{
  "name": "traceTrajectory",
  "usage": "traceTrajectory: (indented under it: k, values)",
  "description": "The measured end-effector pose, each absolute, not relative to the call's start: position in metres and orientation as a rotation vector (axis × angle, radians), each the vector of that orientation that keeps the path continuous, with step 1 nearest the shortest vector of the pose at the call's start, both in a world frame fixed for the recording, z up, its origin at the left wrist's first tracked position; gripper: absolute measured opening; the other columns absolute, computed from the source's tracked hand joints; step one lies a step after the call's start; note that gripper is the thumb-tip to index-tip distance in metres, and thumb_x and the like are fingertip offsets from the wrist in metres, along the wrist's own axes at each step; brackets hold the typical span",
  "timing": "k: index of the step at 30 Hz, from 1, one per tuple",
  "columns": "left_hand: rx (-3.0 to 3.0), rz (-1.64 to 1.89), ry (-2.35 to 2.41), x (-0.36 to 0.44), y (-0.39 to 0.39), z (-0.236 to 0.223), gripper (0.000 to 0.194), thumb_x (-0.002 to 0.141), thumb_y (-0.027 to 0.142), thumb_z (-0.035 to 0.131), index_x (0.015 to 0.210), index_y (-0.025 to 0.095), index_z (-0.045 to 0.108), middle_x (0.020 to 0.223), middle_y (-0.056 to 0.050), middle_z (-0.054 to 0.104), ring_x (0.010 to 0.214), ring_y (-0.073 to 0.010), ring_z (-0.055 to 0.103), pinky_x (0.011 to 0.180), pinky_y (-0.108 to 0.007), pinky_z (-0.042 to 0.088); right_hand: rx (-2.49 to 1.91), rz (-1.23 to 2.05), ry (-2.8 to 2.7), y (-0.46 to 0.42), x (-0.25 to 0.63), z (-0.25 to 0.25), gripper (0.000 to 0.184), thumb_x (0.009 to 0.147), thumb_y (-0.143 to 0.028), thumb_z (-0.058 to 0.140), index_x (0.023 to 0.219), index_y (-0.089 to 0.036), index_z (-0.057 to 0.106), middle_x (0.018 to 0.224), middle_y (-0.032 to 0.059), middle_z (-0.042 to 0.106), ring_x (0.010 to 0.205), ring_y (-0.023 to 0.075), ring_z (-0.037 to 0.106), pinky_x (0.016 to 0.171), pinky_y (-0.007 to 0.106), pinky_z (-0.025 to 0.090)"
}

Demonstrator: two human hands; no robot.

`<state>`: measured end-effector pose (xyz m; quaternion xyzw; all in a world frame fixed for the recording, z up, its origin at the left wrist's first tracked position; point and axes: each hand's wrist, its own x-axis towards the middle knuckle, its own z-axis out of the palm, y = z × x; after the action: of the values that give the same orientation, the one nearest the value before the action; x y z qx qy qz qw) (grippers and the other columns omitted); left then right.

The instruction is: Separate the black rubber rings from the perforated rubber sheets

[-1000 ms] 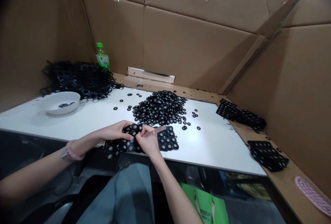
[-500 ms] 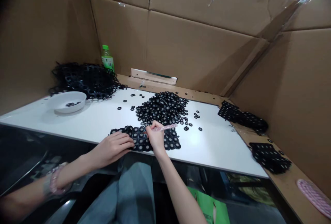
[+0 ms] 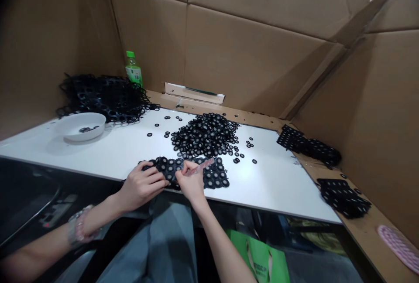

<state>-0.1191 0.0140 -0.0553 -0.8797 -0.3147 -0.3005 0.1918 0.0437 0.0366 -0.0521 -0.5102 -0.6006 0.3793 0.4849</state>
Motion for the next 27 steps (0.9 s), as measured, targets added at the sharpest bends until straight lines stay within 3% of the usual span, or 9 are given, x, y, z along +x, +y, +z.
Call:
traceTrajectory:
  k: [12, 19, 24, 27]
  values:
    - [-2.414, -0.894, -0.813, -0.119, 0.016, -0.062, 0.018, 0.084, 0.013, 0.047, 0.072, 0.019, 0.059, 0.060, 0.003, 0.059, 0.061, -0.0124, 0.050, 0.078, -0.036, 0.035, -1.209, 0.914, -1.516, 0.038, 0.044, -0.056, 0.022, 0.056, -0.014, 0.046, 0.047, -0.023, 0.028, 0.042, -0.0088, 0.029, 0.041, 0.0084, 0.030, 0.041, 0.022, 0.024]
    - [-2.417, -1.009, -0.881, -0.117, 0.020, -0.065, 0.017, 0.082, 0.015, 0.051, 0.068, 0.021, 0.057, 0.058, 0.005, 0.058, 0.060, -0.0106, 0.050, 0.096, -0.044, 0.031, -1.165, 0.882, -1.574, 0.032, 0.040, -0.057, 0.024, 0.055, -0.009, 0.046, 0.045, -0.022, 0.028, 0.042, -0.0084, 0.029, 0.042, 0.0084, 0.028, 0.043, 0.023, 0.022]
    - [-2.637, -0.968, -1.092, -0.120, 0.011, -0.053, 0.016, 0.083, 0.017, 0.048, 0.073, 0.022, 0.059, 0.068, 0.003, 0.060, 0.070, -0.0131, 0.053, 0.100, -0.046, 0.026, -1.156, 0.942, -1.518, 0.036, 0.045, -0.057, 0.027, 0.058, -0.011, 0.050, 0.044, -0.022, 0.029, 0.041, -0.0086, 0.030, 0.040, 0.0077, 0.029, 0.042, 0.022, 0.023]
    - [-2.846, -0.838, -1.334, -0.122, -0.001, -0.036, 0.006, 0.078, 0.029, 0.058, 0.082, 0.025, 0.060, 0.083, 0.002, 0.062, 0.083, -0.0172, 0.055, 0.099, -0.045, 0.028, -1.147, 1.011, -1.389, 0.038, 0.049, -0.058, 0.028, 0.066, -0.018, 0.051, 0.050, -0.023, 0.028, 0.041, -0.0095, 0.031, 0.036, 0.0073, 0.032, 0.038, 0.021, 0.026]
